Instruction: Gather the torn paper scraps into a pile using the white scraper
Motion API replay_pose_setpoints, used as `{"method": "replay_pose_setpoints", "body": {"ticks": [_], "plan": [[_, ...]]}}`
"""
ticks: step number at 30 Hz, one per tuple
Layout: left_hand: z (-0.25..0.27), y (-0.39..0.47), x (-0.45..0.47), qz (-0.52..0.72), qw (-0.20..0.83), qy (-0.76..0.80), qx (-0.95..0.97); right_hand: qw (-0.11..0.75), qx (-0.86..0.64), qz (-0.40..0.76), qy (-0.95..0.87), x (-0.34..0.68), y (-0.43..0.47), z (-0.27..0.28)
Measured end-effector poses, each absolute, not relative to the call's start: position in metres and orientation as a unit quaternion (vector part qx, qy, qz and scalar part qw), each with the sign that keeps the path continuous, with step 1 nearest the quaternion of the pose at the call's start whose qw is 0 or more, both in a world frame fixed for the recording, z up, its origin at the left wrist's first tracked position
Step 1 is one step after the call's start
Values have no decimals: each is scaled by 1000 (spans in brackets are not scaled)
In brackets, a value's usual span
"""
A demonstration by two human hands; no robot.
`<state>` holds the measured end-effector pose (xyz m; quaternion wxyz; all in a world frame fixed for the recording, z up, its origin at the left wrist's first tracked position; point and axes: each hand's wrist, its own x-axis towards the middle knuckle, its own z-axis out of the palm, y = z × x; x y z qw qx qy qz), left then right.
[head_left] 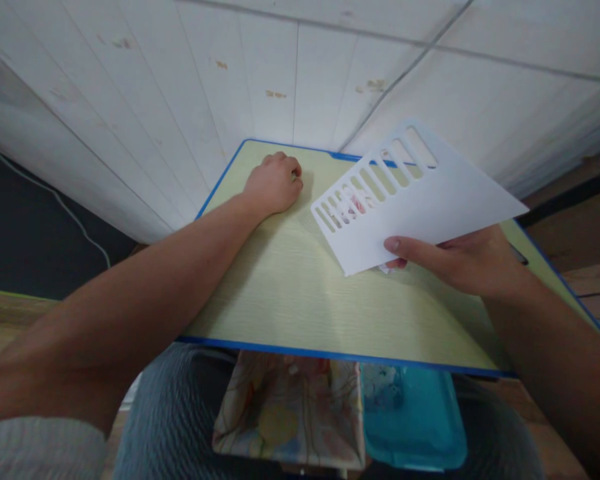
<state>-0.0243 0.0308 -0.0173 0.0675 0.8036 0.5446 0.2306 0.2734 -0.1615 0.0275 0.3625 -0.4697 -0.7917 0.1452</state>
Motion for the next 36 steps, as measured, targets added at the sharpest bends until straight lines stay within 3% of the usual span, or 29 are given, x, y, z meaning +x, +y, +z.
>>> {"method": "replay_pose_setpoints", "body": {"ticks": [9,16,30,36], "plan": [[-20,36,-28,236,92,536,805,346,-452,203,-797,269,-168,32],[-18,33,-28,225,76,531,813,322,-449,340,-761,267,-167,41],[-19,32,-27,232,75,536,808,389,-471,301,-732,276,-158,43],[-10,25,-26,199,70,542,813,345,-467,332,-743,273,-159,43]]}}
